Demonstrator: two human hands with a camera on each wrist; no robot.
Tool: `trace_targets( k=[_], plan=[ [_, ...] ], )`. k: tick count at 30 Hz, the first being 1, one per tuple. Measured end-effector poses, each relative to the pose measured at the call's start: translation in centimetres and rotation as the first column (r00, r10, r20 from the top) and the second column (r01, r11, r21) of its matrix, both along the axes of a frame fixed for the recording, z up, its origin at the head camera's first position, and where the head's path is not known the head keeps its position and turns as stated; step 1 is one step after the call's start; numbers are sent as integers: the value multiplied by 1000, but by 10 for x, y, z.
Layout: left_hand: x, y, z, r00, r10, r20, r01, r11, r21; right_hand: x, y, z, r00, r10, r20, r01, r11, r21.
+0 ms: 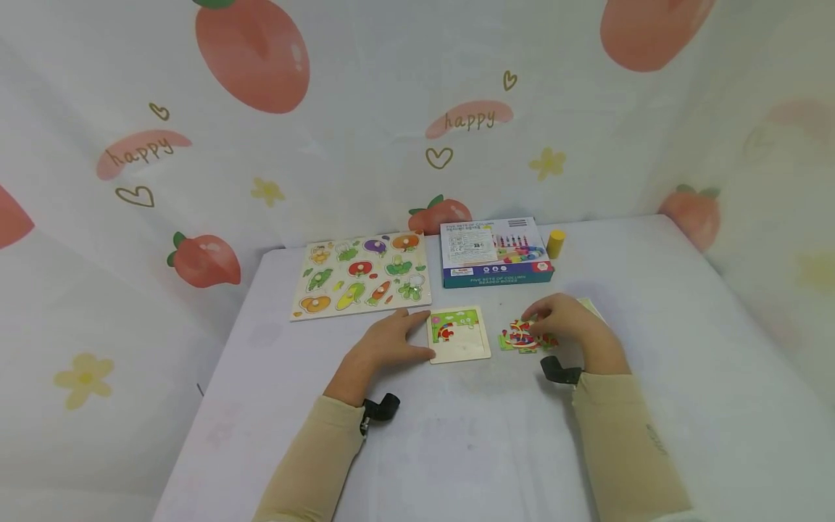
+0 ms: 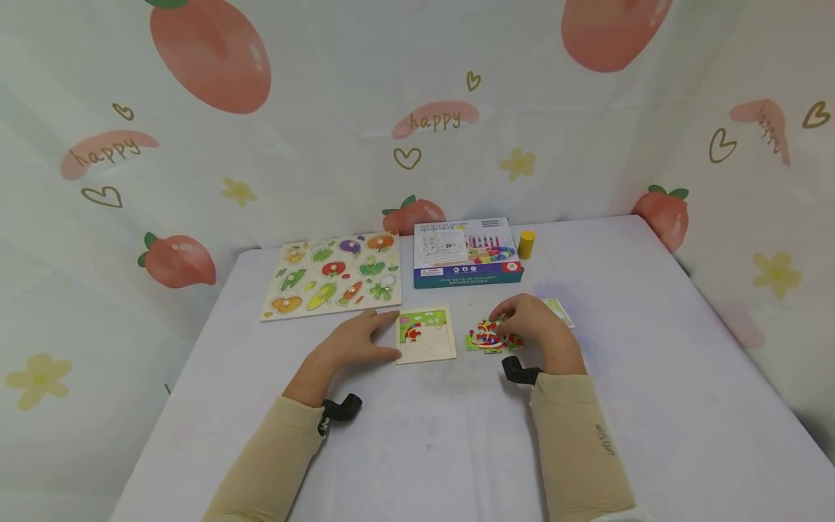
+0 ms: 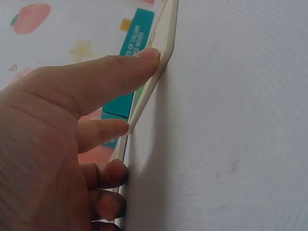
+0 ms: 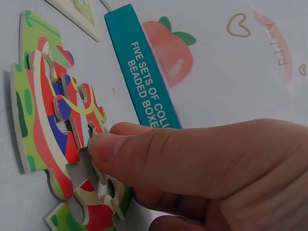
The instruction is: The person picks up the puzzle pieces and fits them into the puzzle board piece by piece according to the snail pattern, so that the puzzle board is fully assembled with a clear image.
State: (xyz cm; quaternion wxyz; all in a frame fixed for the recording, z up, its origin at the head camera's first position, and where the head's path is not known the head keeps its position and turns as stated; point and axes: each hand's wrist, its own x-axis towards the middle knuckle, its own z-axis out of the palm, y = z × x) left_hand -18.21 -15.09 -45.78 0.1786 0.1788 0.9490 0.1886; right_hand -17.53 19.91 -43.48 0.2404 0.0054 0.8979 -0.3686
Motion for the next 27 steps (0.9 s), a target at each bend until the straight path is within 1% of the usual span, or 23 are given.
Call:
trace_targets(
  k=[7,10,18,23,27],
  plan=[
    [1,1,2,1000,2,-3,-3,1000,-8,1,-5,3,1000,8,9,-8,999,38],
    [1,1,2,1000,2,-3,-2,1000,-9,1,-7,4,1000,-1,16,0,999,50],
    [0,1,0,1000,2,-6,-2,1000,-11,-1,-5,1,999,-16,30,14,999,41],
    [0,1,0,1000,2,-3,-2,1000,-8,-1,-4,-1,1000,3,14,-3,999,37],
    [0,1,1,1000,3,-3,-3,1000,-6,0,-5,0,1000,10,18,-11,999,43]
  ],
)
